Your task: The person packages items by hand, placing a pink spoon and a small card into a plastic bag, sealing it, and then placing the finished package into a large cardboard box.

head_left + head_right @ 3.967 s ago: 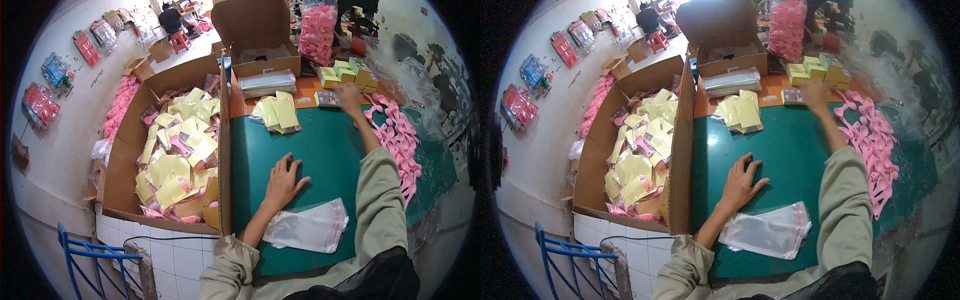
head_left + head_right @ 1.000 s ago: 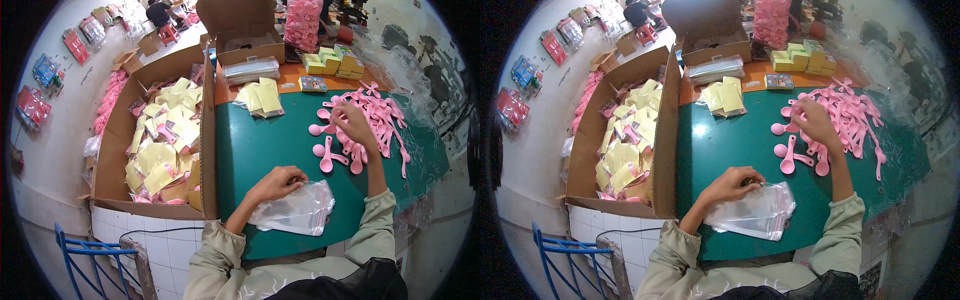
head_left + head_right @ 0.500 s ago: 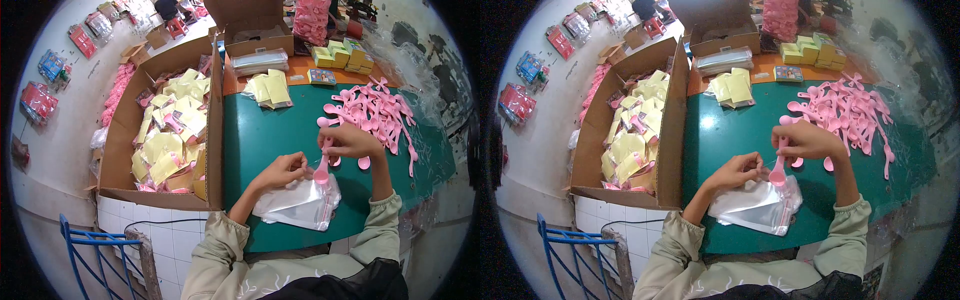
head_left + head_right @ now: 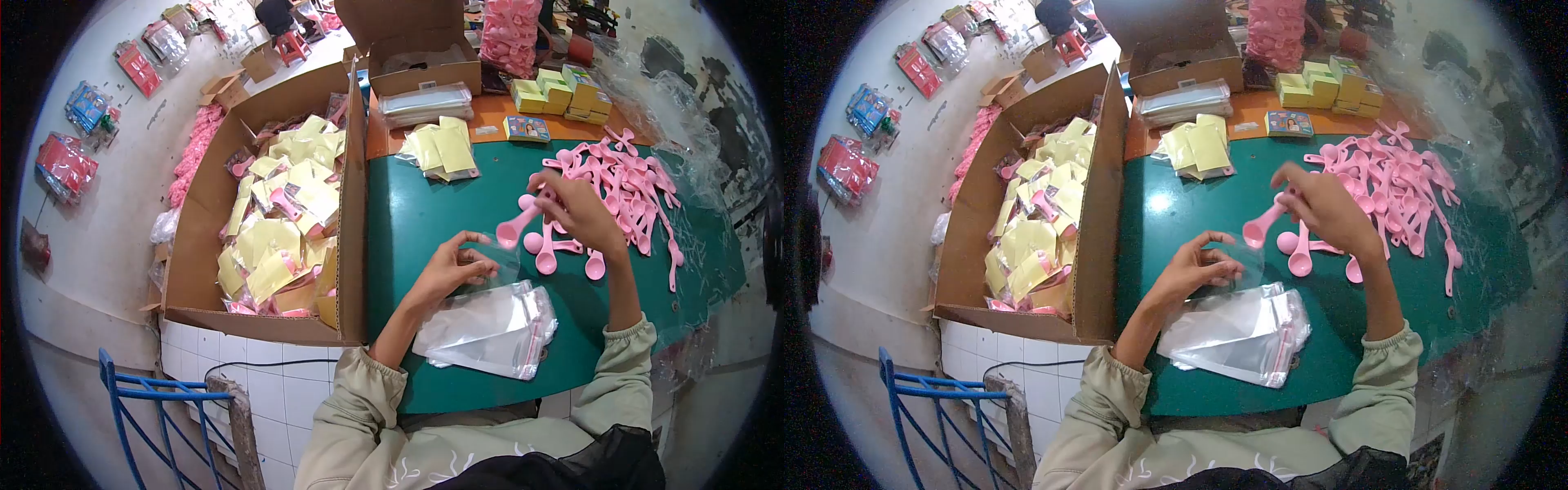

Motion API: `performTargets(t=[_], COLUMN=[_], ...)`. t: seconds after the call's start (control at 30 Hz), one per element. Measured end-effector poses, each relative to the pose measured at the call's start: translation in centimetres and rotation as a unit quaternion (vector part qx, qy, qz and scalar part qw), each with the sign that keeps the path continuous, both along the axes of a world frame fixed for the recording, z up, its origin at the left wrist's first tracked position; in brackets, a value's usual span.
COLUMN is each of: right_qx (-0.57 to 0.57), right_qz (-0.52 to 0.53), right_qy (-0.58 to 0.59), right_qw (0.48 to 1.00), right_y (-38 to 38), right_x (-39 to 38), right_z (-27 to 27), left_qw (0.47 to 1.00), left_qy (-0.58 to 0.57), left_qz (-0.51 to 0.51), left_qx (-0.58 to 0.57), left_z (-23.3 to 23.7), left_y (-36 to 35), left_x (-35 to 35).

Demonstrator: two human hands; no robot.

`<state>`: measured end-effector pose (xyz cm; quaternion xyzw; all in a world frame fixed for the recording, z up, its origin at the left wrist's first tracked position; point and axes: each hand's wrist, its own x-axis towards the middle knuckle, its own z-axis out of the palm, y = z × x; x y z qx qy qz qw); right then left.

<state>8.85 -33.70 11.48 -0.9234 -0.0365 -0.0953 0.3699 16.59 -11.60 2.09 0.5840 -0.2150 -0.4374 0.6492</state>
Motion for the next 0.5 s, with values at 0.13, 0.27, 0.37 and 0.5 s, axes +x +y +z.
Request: performTargets(t=[0.13, 0.27, 0.37, 0.5], right_qx=[0.083, 0.143, 0.116, 0.159], right_qz=[-0.008, -0.007, -0.004, 0.034], right_qy=[-0.028, -0.065, -0.052, -0.042], right_qw=[0.996, 0.988, 0.992, 0.986], right_y=[1.0, 1.6, 2.0, 2.2], right_x=[0.3, 0.5, 0.6, 0.9], right_z=[0.4, 0.0, -0.1, -1.0], left_qw=[0.999, 0.999, 0.998, 0.996], left_qy=[-0.006, 0.001, 0.009, 0.029], left_qz=[0.029, 0.033, 0.033, 0.03], left_qx=[-0.035, -0.04, -0.046, -0.075], left_z=[0.0, 0.3, 0.4, -0.1], left_y=[0.0, 0.1, 0.1, 0.0], left_x=[0.0, 0.0, 0.0, 0.1])
